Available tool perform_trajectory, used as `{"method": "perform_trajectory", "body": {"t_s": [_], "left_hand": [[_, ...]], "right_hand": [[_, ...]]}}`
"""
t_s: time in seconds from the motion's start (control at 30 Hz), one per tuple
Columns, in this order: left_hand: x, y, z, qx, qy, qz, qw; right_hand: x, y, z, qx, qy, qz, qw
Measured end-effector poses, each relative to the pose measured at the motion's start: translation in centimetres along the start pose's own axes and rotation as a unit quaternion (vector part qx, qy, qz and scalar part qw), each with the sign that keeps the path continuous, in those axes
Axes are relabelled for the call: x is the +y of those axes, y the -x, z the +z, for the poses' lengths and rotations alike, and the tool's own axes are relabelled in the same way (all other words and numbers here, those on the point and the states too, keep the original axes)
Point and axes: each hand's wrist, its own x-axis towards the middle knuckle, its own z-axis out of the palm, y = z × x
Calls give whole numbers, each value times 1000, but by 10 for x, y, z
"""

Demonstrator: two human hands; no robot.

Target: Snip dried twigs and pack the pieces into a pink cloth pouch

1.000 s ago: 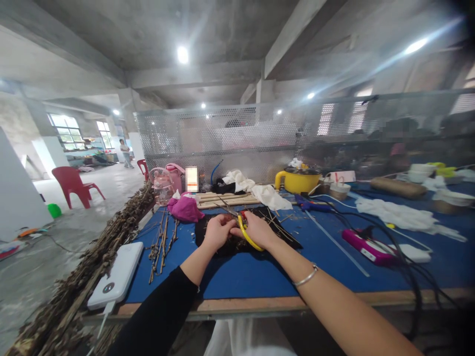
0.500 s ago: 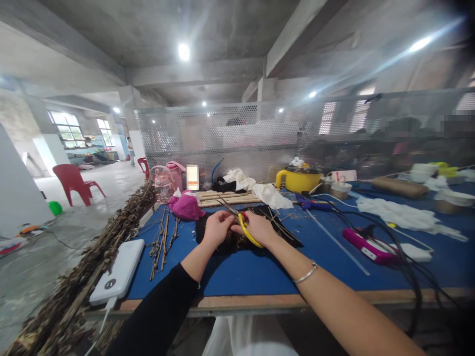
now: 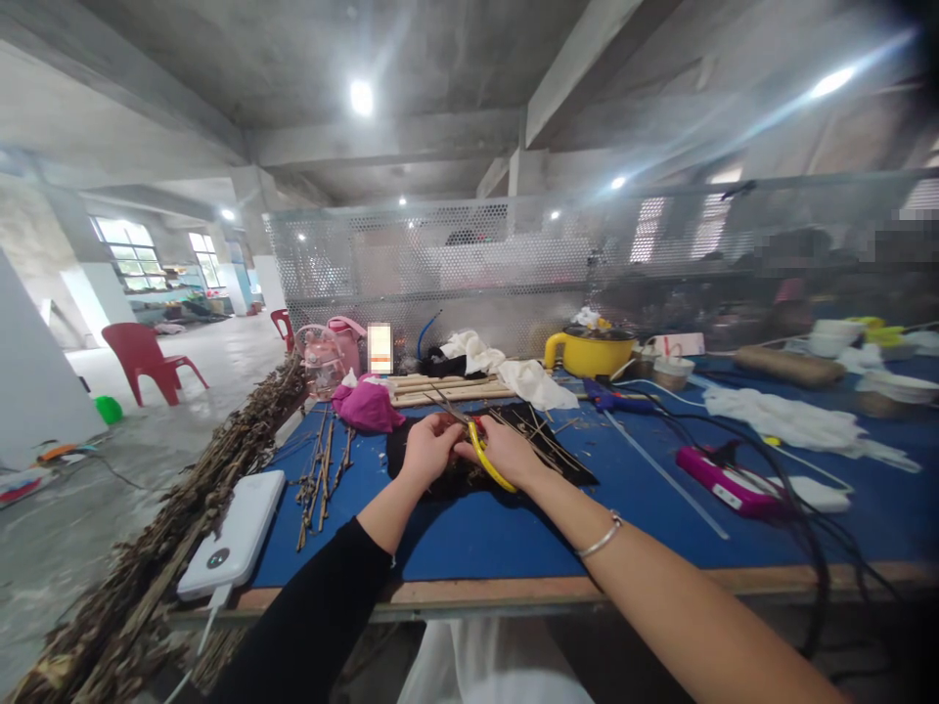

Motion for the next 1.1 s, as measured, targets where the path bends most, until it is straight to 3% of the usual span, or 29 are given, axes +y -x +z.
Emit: {"method": "perform_trajectory", "body": {"t_s": [0.37, 0.7, 1.1], "left_hand": [[8, 2, -1, 18, 23, -17, 999], [7, 1, -4, 40, -75, 16, 996], [11, 2, -1, 48, -19, -11, 999]], "right_hand": [[4, -3, 0, 11, 37, 4, 999], [3, 0, 0, 8, 13, -3, 1000], [0, 0, -3, -2, 39, 20, 999]]}}
